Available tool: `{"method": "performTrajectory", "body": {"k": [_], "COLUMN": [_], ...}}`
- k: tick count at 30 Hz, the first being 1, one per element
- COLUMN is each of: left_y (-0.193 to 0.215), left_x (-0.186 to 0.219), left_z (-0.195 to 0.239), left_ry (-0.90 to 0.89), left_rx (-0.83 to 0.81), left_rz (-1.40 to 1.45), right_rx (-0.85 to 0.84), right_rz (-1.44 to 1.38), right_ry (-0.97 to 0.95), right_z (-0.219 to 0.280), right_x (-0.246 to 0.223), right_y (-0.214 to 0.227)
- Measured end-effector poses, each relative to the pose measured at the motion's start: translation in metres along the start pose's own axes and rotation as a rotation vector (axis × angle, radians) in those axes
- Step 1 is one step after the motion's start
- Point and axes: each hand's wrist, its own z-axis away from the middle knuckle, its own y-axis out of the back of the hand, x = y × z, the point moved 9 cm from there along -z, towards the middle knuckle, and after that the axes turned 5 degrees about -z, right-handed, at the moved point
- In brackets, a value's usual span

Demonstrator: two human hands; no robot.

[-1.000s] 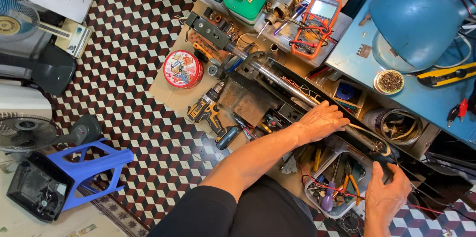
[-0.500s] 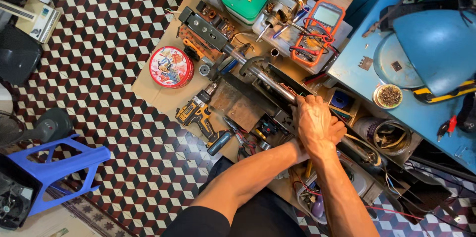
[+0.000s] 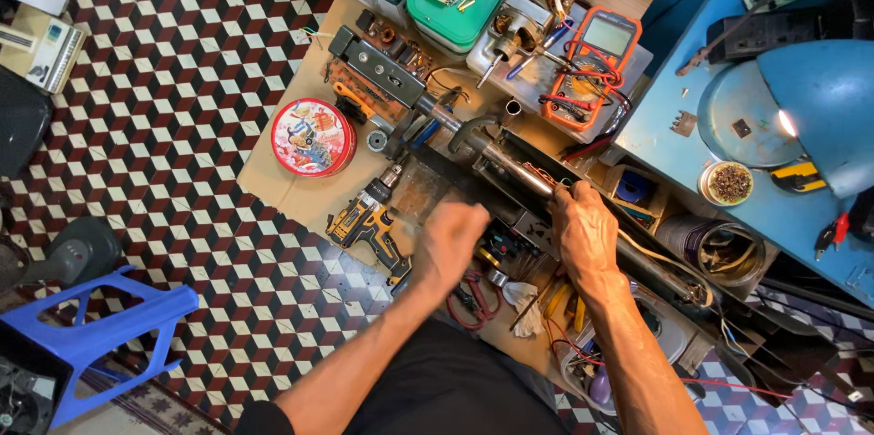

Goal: The person assembles a long cylindrical metal component with attached wiring into a dark green plastic housing. They repeatedly align and insert the cylinder, then fit the housing over it, adjusting the fit and orientation multiple times.

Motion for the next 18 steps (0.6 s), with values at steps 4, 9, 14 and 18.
{"method": "performTrajectory", "body": {"k": [4,9,14,18], "left_y": [0.006,-0.035,-0.039,-0.032], "left_x": [-0.069,-0.073,-0.077,-0.08], "left_z": [-0.092,-0.126,-0.123,-0.128], "left_ry": [0.365,0.297,0.307,0.298], "left_rx": [-0.061,-0.458,-0.624,-0.754], "left_rz": [0.433,0.574,0.762,0.759], "right_rx": [0.042,0.076,0.038,0.05], "right_rz": [0.007,0.061,0.088,0.103], "right_ry": [0.033,0.09,0.103,0.121], "right_z": [0.003,0.001,0.001,0.002], "right_x": [-0.01,-0.014,-0.011,-0.013], "right_y": [0.004,0.006,0.0,0.002]}}
